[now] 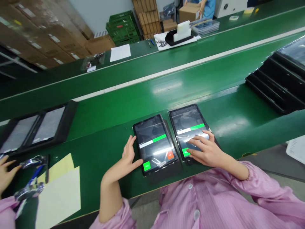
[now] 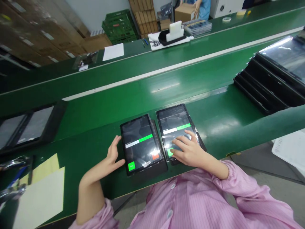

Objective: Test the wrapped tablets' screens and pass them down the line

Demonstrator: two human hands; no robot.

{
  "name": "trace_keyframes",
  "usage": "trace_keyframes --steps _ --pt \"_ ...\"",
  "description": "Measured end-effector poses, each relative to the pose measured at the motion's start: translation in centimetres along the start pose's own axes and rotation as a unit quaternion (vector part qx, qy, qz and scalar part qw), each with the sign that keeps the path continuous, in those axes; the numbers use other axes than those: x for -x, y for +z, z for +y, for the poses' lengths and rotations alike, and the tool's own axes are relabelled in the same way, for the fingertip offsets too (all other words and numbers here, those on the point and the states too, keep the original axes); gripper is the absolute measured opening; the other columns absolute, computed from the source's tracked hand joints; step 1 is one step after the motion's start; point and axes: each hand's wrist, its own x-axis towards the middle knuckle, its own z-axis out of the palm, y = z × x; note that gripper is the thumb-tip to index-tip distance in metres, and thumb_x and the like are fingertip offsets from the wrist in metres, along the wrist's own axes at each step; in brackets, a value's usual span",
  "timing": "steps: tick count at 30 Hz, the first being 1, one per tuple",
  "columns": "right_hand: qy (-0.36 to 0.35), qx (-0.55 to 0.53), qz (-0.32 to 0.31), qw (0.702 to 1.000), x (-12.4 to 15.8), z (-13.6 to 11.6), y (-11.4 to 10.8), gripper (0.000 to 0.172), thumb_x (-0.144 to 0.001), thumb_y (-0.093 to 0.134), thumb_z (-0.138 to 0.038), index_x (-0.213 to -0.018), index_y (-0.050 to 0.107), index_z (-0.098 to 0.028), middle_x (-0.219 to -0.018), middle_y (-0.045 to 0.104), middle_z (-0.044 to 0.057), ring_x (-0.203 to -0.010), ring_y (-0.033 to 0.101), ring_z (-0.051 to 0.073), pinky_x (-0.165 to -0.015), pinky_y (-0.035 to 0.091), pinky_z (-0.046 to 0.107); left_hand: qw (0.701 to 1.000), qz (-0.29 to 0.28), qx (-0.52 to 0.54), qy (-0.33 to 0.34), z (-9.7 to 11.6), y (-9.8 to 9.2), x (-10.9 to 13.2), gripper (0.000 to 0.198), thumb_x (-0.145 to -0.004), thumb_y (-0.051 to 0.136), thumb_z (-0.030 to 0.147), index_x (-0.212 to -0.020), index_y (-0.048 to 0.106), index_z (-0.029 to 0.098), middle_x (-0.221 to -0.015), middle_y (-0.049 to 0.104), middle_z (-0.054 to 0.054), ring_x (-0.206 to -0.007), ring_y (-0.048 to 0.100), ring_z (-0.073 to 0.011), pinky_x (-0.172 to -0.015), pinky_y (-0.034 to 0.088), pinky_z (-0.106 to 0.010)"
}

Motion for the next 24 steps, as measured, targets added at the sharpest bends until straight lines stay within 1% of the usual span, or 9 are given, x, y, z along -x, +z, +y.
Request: trace_keyframes --steps 3,5,7,9,12,15,19,22,24 --pt "-0.02 -0.035 -0.047 0.998 -0.7 0.6 -0.2 0.017 -0.095 0.061 -0.026 -0.083 0.072 -0.023 -0.107 0.067 0.006 -0.098 0.057 0.022 -0.109 0.022 0.051 0.993 -0.035 -0.114 0.004 3.5 -2.1 -4.6 0.084 -0.091 0.046 0.065 -0.159 0.012 0.028 -0.168 0.0 -0.016 -0.153 0.0 -0.0392 -0.118 0.012 -0.065" --pt "-0.011 -0.07 -0.055 0.996 -1.5 2.4 -0.6 0.022 -0.097 0.058 -0.027 -0.081 0.073 -0.025 -0.108 0.066 0.006 -0.097 0.058 0.022 -0.108 0.025 0.05 0.982 -0.041 -0.182 -0.002 6.2 -2.5 -8.0 0.08 -0.091 0.05 0.062 -0.158 0.02 0.029 -0.167 0.007 -0.017 -0.153 0.003 -0.0403 -0.117 0.007 -0.068" --pt "0.062 -0.109 -0.012 0.992 -2.3 5.4 -0.8 0.029 -0.101 0.05 -0.032 -0.087 0.076 -0.027 -0.107 0.066 0.006 -0.097 0.059 0.022 -0.103 0.032 0.048 0.973 -0.034 -0.23 -0.001 8.5 -2.3 -10.8 0.073 -0.092 0.051 0.057 -0.155 0.028 0.029 -0.165 0.018 -0.018 -0.152 0.01 -0.0403 -0.116 0.001 -0.07" --pt "0.201 -0.147 0.065 0.966 -2.8 8.8 -0.5 0.038 -0.102 0.042 -0.043 -0.098 0.076 -0.026 -0.103 0.066 0.009 -0.096 0.061 0.024 -0.094 0.042 0.044 0.967 -0.029 -0.252 0.013 9.9 -1.9 -12.5 0.065 -0.094 0.049 0.056 -0.152 0.036 0.03 -0.161 0.029 -0.02 -0.15 0.021 -0.0407 -0.114 -0.001 -0.072" --pt "0.416 -0.223 0.142 0.87 -2.6 12.8 1.4 0.059 -0.092 0.042 -0.067 -0.102 0.073 -0.019 -0.092 0.069 0.011 -0.083 0.063 0.026 -0.074 0.05 0.038 0.965 -0.025 -0.26 0.035 10.4 -1.4 -13.3 0.059 -0.094 0.046 0.063 -0.142 0.05 0.03 -0.156 0.039 -0.02 -0.146 0.031 -0.0428 -0.112 -0.001 -0.076" --pt "0.519 -0.296 0.133 0.791 -1.9 14.1 3.5 0.069 -0.074 0.052 -0.076 -0.101 0.073 -0.016 -0.086 0.071 0.011 -0.075 0.063 0.026 -0.061 0.049 0.033 0.967 -0.011 -0.249 0.057 10.0 -1.2 -13.1 0.06 -0.093 0.041 0.069 -0.136 0.056 0.03 -0.153 0.044 -0.019 -0.144 0.035 -0.0421 -0.111 0.0 -0.077" --pt "0.55 -0.315 0.1 0.767 -1.7 13.4 3.5 0.066 -0.063 0.062 -0.068 -0.102 0.074 -0.015 -0.098 0.073 0.014 -0.087 0.066 0.03 -0.069 0.053 0.035 0.964 0.02 -0.255 0.069 10.0 -0.9 -13.0 0.065 -0.089 0.042 0.073 -0.134 0.058 0.028 -0.15 0.048 -0.02 -0.14 0.041 -0.0432 -0.112 0.003 -0.076" --pt "0.572 -0.308 0.081 0.756 -1.7 13.1 2.7 0.066 -0.058 0.066 -0.067 -0.101 0.075 -0.017 -0.108 0.073 0.014 -0.101 0.067 0.034 -0.081 0.056 0.037 0.965 0.015 -0.255 0.06 10.7 -0.8 -13.1 0.067 -0.091 0.038 0.073 -0.133 0.06 0.026 -0.149 0.048 -0.022 -0.14 0.041 -0.0442 -0.113 0.005 -0.074" --pt "0.589 -0.293 0.063 0.75 -1.1 13.5 2.8 0.066 -0.057 0.067 -0.068 -0.102 0.075 -0.02 -0.11 0.073 0.012 -0.104 0.066 0.036 -0.08 0.057 0.037 0.969 0.007 -0.241 0.049 11.1 -0.9 -13.1 0.065 -0.094 0.033 0.07 -0.134 0.06 0.026 -0.15 0.047 -0.022 -0.141 0.039 -0.0436 -0.113 0.006 -0.073"
